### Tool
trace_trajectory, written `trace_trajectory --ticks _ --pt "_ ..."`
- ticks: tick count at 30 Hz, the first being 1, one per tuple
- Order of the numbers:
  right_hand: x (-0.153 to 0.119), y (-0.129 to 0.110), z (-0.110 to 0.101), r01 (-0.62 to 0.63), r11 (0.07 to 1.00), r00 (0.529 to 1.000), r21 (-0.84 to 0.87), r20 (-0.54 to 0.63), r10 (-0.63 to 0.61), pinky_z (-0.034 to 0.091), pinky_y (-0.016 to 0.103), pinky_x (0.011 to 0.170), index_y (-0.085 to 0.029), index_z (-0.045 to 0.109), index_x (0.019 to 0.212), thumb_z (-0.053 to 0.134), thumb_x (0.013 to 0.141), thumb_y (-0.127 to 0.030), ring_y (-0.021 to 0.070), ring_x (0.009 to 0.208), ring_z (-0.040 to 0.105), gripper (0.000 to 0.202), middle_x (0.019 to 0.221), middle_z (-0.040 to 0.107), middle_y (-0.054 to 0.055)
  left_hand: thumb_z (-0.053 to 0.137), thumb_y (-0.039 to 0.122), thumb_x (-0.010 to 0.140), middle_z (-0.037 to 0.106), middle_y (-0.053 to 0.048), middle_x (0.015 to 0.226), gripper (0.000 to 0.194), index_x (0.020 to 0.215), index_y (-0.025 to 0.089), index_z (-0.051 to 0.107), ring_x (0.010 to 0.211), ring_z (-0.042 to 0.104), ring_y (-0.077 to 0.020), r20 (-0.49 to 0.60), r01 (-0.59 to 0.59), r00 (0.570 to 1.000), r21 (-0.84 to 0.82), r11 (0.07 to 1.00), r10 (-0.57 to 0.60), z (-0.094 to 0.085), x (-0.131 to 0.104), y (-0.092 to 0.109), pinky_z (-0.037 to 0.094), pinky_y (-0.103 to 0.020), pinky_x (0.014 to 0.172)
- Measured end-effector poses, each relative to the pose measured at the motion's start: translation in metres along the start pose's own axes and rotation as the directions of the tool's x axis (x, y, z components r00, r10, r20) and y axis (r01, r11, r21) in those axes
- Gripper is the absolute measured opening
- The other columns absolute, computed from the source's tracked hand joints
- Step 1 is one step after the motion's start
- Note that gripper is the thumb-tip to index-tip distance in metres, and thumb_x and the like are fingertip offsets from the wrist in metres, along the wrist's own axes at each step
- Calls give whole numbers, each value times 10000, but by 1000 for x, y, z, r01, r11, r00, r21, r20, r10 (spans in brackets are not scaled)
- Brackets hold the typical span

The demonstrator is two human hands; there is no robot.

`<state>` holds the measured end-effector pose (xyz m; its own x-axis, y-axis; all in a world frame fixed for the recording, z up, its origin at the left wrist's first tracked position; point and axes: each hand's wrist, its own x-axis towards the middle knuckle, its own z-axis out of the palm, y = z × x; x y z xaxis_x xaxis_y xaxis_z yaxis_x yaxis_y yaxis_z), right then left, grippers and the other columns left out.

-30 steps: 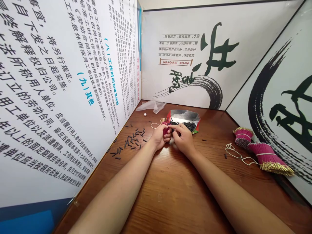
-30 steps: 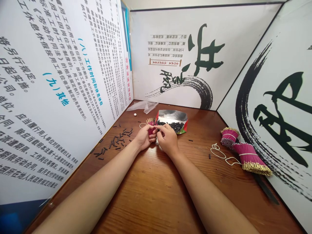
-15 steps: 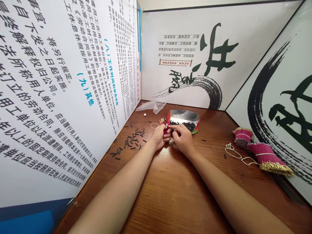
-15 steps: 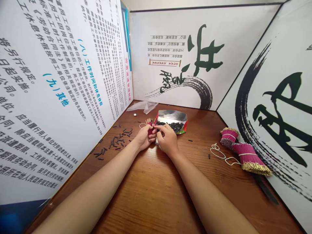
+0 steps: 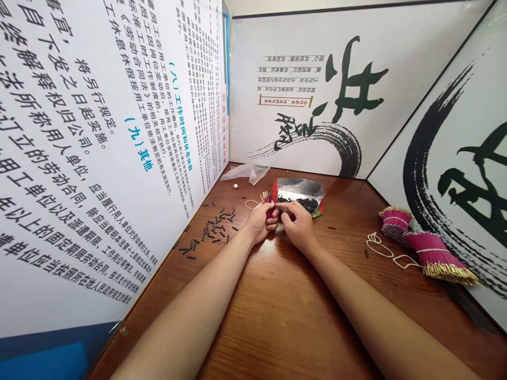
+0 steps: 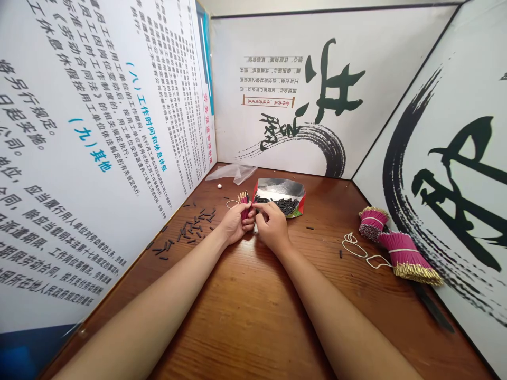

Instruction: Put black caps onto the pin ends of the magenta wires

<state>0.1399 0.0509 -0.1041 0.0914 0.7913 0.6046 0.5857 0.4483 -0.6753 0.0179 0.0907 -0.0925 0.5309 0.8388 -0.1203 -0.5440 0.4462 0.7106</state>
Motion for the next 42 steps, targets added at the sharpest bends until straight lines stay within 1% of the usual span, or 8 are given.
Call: trace_trajectory --ticks 8,11,15,23,28,32,35,42 --pt "1 0 1 -8 997 1000 75 -29 10 451 289 662 -177 691 945 483 791 -201 156 687 533 260 760 576 20 575 197 744 443 46 566 107 797 168 486 376 306 -43 9 -14 1000 51 999 14 1 -1 -2 202 -142 346" --pt "1 -3 1 -57 984 997 169 -32 64 456 287 647 -164 668 899 500 769 -224 153 660 546 221 726 597 15 582 182 729 424 50 565 115 817 159 512 389 321 -43 6 -18 1000 73 997 17 2 -3 -3 201 -141 354" --pt "1 -5 2 -133 957 991 257 8 135 465 273 595 -171 642 886 523 747 -236 142 596 552 194 688 622 3 606 182 712 416 51 575 167 864 152 541 405 335 -43 8 -22 1000 95 995 21 4 -4 -2 188 -136 358" --pt "2 0 5 -245 903 969 352 81 232 540 306 608 -204 604 838 587 741 -261 159 580 627 114 708 662 9 730 258 683 397 69 576 332 772 194 417 424 343 -41 13 -35 999 131 991 33 5 -6 -3 181 -124 361" --pt "2 2 5 -268 892 963 363 73 260 563 325 626 -200 619 839 643 753 -359 193 642 676 182 731 707 42 739 293 700 337 93 544 350 789 197 414 408 317 -37 5 -26 1000 124 992 26 5 -6 -3 188 -120 369" --pt "2 3 6 -273 898 962 345 75 264 568 334 647 -197 638 812 652 773 -405 198 661 685 213 742 722 53 676 286 745 352 82 536 288 767 193 405 397 314 -42 7 -4 1000 90 996 3 4 -4 -3 191 -129 363" --pt "1 3 6 -287 874 958 392 105 267 578 350 655 -202 640 821 658 783 -424 203 669 691 227 757 727 54 649 264 760 354 78 534 259 756 189 401 394 312 -42 5 16 1000 72 997 -16 3 -4 -2 191 -130 361" --pt "3 -1 4 -333 827 942 453 116 316 594 368 660 -199 668 874 716 720 -475 222 697 703 319 761 734 54 677 245 730 354 79 537 264 772 185 424 396 318 -43 6 11 1000 76 997 -12 4 -6 -1 196 -128 362"
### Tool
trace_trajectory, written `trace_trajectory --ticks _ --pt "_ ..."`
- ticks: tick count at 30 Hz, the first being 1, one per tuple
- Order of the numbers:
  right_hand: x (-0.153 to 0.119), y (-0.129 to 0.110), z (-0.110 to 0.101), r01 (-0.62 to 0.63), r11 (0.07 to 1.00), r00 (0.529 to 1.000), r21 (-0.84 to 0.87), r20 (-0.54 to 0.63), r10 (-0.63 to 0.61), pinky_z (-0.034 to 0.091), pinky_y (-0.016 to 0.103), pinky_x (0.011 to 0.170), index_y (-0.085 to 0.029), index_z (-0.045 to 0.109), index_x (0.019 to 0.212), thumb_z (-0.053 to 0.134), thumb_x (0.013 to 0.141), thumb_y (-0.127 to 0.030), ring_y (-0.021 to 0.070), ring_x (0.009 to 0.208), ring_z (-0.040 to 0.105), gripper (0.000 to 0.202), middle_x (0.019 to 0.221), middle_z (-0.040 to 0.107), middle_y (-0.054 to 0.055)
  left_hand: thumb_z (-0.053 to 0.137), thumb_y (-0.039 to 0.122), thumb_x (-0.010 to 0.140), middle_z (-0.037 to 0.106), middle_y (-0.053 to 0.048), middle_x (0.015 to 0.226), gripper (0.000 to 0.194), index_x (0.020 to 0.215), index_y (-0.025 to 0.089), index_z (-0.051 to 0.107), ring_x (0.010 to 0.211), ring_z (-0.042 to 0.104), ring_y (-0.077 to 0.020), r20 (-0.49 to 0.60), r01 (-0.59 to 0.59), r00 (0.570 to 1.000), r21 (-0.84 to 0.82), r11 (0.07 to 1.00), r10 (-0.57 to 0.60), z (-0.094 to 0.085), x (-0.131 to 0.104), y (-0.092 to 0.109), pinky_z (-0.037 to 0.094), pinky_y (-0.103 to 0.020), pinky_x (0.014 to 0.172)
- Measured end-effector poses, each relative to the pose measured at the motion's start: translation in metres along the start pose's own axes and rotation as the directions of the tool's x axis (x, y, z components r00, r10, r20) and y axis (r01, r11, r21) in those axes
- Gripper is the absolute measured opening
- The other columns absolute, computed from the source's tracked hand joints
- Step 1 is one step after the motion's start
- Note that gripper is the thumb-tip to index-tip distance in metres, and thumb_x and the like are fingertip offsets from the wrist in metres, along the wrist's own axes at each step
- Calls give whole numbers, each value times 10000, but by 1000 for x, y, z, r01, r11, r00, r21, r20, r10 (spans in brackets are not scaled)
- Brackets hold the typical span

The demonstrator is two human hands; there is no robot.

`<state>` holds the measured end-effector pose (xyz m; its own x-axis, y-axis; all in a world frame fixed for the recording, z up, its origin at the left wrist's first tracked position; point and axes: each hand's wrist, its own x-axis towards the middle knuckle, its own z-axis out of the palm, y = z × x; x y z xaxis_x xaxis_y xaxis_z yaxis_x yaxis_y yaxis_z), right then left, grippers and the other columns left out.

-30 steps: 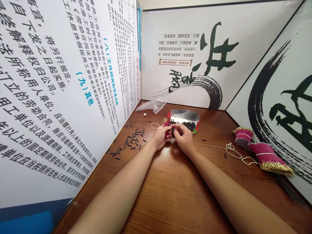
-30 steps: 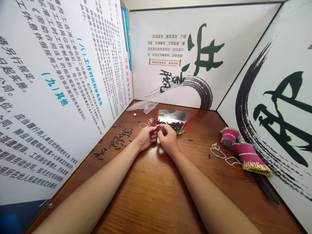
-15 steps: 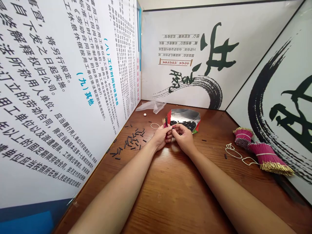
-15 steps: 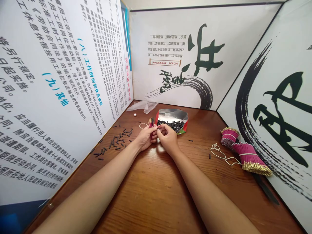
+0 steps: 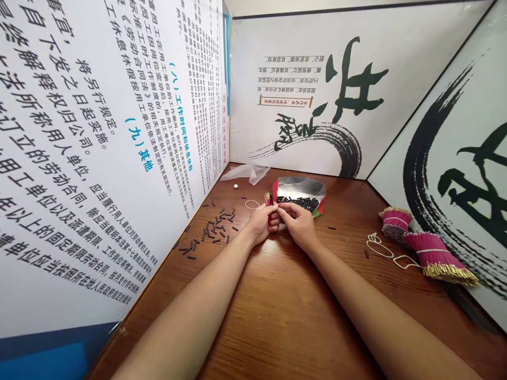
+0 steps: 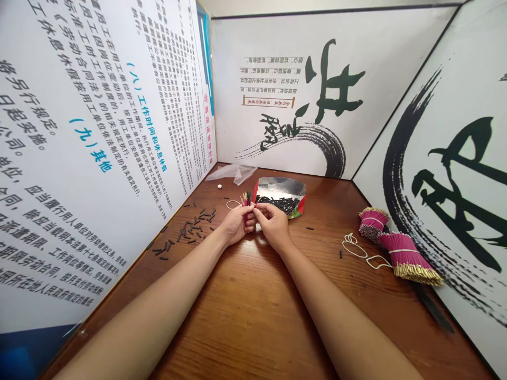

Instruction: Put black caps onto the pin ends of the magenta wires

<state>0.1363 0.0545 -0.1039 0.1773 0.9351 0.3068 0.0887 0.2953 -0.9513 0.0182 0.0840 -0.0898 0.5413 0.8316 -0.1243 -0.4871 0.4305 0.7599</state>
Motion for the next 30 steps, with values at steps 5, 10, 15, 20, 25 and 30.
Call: trace_trajectory --ticks 5,10,15,20,25,30 --pt "1 0 1 -15 999 1000 39 12 15 585 355 634 -212 634 789 716 703 -474 208 656 685 287 717 719 39 600 216 731 343 73 532 188 747 185 415 390 304 -44 13 32 999 7 999 -32 1 1 1 186 -130 356" --pt "4 5 1 59 998 997 15 -44 -58 552 332 679 -206 616 788 694 721 -446 187 686 659 261 733 698 38 526 160 684 295 80 520 146 723 195 390 372 243 -40 15 43 999 55 998 -43 1 4 -1 159 -135 348" --pt "5 8 0 111 994 990 -11 -90 -112 528 329 704 -198 621 815 667 758 -430 178 713 630 244 771 681 44 560 163 665 278 91 532 211 752 208 374 372 230 -35 44 24 999 100 995 -28 0 4 -3 140 -136 356" --pt "5 6 0 143 990 979 -9 -147 -143 525 331 712 -200 624 828 661 773 -441 183 736 629 249 784 682 45 601 201 694 252 105 529 250 774 218 365 372 185 -30 45 20 999 122 992 -26 1 2 -2 108 -139 363" --pt "5 5 0 149 989 975 3 -167 -147 519 324 717 -191 632 905 665 775 -450 177 750 632 292 801 681 39 641 249 720 223 115 531 265 805 221 391 379 151 -30 66 4 998 127 992 -12 -1 2 -2 88 -143 359" --pt "4 4 -2 174 984 963 -29 -205 -177 489 287 635 -196 614 1026 651 799 -429 150 664 600 327 702 622 -9 656 304 755 198 124 514 268 817 221 409 377 124 -31 73 -15 997 119 993 7 -2 1 -2 77 -144 351"
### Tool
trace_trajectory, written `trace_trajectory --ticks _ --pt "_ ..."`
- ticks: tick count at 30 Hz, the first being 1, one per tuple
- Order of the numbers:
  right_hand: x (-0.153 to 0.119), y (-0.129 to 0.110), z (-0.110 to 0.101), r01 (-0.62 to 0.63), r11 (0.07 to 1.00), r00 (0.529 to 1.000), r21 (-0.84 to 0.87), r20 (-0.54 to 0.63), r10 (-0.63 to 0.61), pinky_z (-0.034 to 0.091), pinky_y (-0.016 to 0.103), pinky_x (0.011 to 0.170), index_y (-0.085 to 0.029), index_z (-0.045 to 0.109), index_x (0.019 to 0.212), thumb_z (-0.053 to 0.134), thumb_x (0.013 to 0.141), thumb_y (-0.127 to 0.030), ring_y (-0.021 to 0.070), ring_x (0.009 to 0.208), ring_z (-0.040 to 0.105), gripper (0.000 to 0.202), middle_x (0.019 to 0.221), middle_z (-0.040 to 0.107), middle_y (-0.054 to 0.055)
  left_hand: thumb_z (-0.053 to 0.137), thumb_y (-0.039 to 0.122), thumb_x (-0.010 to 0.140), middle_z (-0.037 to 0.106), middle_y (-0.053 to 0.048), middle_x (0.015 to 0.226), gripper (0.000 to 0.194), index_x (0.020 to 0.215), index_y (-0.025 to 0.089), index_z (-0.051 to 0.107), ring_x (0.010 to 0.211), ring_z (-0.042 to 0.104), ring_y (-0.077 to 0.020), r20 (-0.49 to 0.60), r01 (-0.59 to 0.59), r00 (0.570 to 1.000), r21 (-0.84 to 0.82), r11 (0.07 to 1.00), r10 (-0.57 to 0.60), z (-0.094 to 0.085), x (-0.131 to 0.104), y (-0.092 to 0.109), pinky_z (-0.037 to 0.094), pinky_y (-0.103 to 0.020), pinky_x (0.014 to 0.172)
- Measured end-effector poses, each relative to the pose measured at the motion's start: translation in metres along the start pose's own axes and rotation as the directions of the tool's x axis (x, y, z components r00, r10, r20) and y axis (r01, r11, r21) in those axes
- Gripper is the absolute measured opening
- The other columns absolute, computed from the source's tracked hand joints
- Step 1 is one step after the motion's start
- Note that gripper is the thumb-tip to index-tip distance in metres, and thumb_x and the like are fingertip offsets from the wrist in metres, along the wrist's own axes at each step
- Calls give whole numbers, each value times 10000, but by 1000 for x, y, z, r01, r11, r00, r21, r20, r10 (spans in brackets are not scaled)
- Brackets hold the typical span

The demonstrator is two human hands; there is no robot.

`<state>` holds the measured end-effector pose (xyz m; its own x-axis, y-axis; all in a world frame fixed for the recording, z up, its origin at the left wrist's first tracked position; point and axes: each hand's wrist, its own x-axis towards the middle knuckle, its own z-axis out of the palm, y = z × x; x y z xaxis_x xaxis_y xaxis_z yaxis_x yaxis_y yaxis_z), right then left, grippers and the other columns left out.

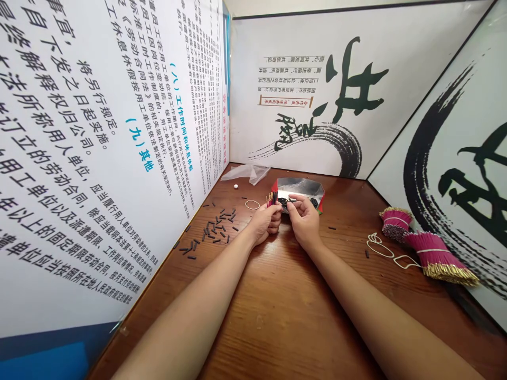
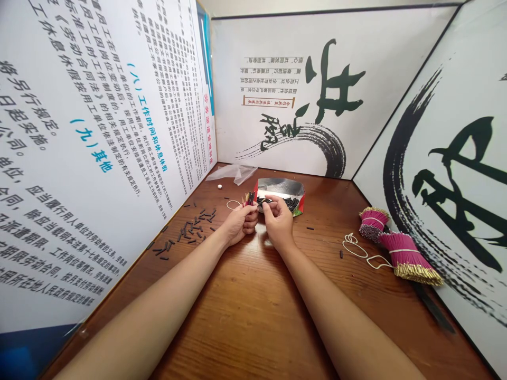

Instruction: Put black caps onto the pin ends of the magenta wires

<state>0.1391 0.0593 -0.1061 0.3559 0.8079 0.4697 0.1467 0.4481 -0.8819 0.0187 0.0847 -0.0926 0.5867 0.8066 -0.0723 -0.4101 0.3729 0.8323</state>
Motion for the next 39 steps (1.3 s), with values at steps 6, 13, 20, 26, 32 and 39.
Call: trace_trajectory --ticks 6,13,20,26,32,39 --pt "0 -1 1 1 998 1000 68 13 -2 524 341 760 -196 632 945 665 796 -401 184 782 669 255 810 703 37 668 378 774 218 131 492 281 841 215 450 364 119 -28 1 -38 999 29 999 38 2 -1 0 84 -141 343" --pt "0 -3 0 33 998 999 48 -4 -33 529 357 801 -191 645 911 652 803 -383 190 823 674 221 856 719 52 683 384 769 264 133 483 306 926 226 473 355 138 -31 -3 -46 999 41 998 46 1 -1 -1 97 -141 342" --pt "-1 -6 1 31 1000 999 4 -25 -31 522 334 719 -197 609 969 631 812 -399 186 746 657 257 756 657 16 665 390 783 232 133 489 287 870 207 463 359 137 -27 -5 -31 1000 22 999 31 1 1 -2 92 -146 351" --pt "-3 -7 1 29 999 999 -37 -12 -29 505 316 678 -209 580 936 614 823 -422 175 709 628 244 751 619 6 618 349 808 243 118 494 219 816 190 468 364 160 -27 -46 13 999 18 1000 -12 0 3 -2 106 -147 355" --pt "-2 -2 0 -17 998 1000 -56 -4 17 510 324 703 -196 608 1051 610 822 -435 181 729 632 331 769 634 15 640 370 792 225 126 492 250 816 203 455 359 127 -25 -11 -16 1000 57 998 16 1 2 -3 83 -150 348" --pt "1 -1 0 -87 996 996 18 19 87 519 340 719 -181 662 956 637 772 -455 190 757 643 331 862 713 63 686 397 761 262 130 482 318 848 218 437 359 141 -25 -26 -40 999 105 994 43 5 0 -3 88 -151 357"
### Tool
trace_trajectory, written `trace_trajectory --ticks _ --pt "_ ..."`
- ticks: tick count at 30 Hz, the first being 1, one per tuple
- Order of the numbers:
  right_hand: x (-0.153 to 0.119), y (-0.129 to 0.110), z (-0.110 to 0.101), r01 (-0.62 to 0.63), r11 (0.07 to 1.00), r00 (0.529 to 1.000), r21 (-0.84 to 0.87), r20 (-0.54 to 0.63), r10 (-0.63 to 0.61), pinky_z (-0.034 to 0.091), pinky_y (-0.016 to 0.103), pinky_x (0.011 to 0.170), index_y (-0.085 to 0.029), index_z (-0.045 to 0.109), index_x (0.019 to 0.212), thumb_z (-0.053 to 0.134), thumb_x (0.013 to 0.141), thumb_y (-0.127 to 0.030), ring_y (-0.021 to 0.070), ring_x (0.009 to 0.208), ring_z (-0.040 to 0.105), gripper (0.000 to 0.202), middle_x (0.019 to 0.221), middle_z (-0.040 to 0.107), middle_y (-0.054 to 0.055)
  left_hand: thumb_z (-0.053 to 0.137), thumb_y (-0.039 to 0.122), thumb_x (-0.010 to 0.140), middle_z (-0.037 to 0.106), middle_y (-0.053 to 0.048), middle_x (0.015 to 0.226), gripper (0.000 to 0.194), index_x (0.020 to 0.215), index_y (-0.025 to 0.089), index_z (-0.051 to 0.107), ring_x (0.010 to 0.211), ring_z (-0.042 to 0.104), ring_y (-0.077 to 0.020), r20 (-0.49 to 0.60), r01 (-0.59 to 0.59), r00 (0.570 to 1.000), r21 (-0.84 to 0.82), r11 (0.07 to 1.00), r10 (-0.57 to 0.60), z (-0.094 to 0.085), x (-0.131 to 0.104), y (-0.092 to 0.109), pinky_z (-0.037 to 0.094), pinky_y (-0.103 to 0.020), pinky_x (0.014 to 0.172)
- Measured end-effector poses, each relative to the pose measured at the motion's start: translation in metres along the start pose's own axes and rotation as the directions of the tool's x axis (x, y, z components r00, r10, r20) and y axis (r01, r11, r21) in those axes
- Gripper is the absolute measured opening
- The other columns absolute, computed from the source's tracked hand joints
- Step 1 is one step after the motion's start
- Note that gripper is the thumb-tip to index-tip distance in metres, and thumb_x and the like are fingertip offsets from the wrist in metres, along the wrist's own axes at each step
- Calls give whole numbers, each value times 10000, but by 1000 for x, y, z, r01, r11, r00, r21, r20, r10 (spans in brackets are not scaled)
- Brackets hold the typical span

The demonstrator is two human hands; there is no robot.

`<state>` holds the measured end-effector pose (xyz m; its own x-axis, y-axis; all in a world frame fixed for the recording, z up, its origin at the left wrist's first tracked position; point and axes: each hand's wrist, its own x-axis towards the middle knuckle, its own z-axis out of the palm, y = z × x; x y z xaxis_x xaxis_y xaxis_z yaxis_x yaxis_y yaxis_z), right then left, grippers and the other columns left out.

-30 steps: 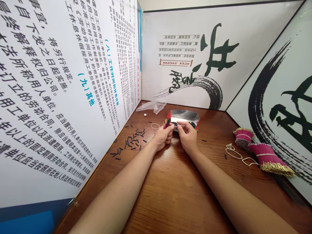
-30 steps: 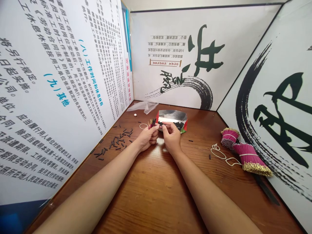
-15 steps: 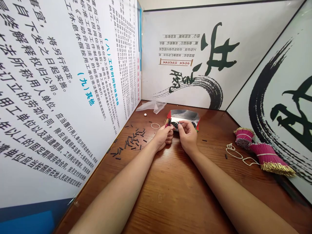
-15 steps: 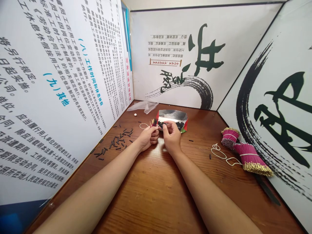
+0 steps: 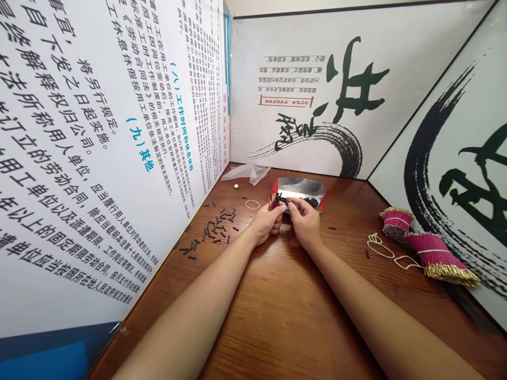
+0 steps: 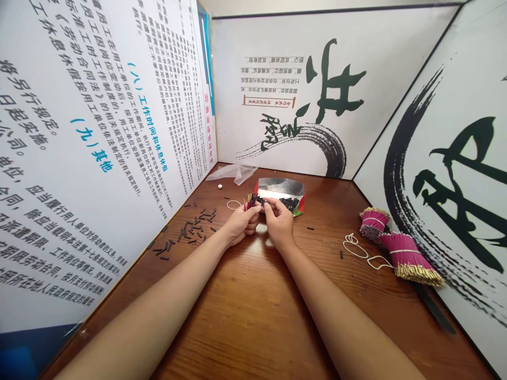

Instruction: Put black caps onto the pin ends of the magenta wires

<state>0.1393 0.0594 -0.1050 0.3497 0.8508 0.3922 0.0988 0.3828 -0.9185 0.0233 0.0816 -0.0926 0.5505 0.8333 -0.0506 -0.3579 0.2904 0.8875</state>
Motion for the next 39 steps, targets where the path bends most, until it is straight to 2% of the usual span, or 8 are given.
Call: trace_trajectory --ticks 6,9,12,16,21,25,32,39 --pt "1 -5 -1 -10 999 1000 35 -9 10 435 267 553 -179 622 834 638 765 -449 123 571 520 279 642 593 -12 680 395 769 251 131 469 325 812 223 408 353 134 -28 0 2 1000 10 1000 -2 0 -1 1 82 -158 354" --pt "4 -5 -3 10 999 995 34 -101 -7 373 239 496 -182 595 856 611 791 -445 94 513 438 272 608 525 -42 643 379 795 223 130 464 269 790 208 435 356 106 -26 34 19 999 -11 1000 -18 -1 -2 4 67 -161 355" --pt "9 -2 -5 44 999 972 23 -230 -38 368 228 493 -188 572 880 621 784 -443 85 517 441 276 659 533 -41 596 342 820 194 125 472 205 775 193 463 362 97 -29 67 33 997 -53 998 -29 -3 -3 6 63 -159 356" --pt "12 1 -7 -3 999 958 40 -288 14 339 223 432 -207 514 876 675 747 -433 81 453 449 306 653 541 -58 561 281 823 182 118 486 139 775 188 470 366 101 -30 73 47 996 -92 995 -40 -4 -4 7 71 -153 360" --pt "10 2 -5 -12 994 970 108 -238 38 314 215 407 -224 445 752 708 730 -461 84 425 431 355 552 487 -83 543 270 832 190 115 483 110 793 190 477 364 106 -34 72 47 997 -98 994 -40 -3 -4 7 75 -153 357" --pt "8 0 -4 -8 998 979 62 -204 21 374 228 473 -192 544 772 715 718 -469 92 492 469 330 587 540 -50 571 264 815 220 116 483 118 840 205 473 361 117 -37 58 35 998 -101 994 -29 -3 -5 7 69 -150 356" --pt "8 -1 -4 -57 997 985 47 -161 64 400 243 493 -158 674 874 638 748 -436 96 525 478 307 713 636 15 586 281 814 225 118 483 140 813 190 480 362 121 -30 59 33 998 -94 995 -28 -4 -3 5 77 -152 357" --pt "5 -1 -5 -34 999 990 8 -140 34 392 254 521 -163 690 850 597 764 -358 108 525 468 232 599 564 -22 588 287 813 221 120 481 147 799 186 481 358 125 -26 63 38 997 -78 996 -33 -4 -3 5 80 -151 358"
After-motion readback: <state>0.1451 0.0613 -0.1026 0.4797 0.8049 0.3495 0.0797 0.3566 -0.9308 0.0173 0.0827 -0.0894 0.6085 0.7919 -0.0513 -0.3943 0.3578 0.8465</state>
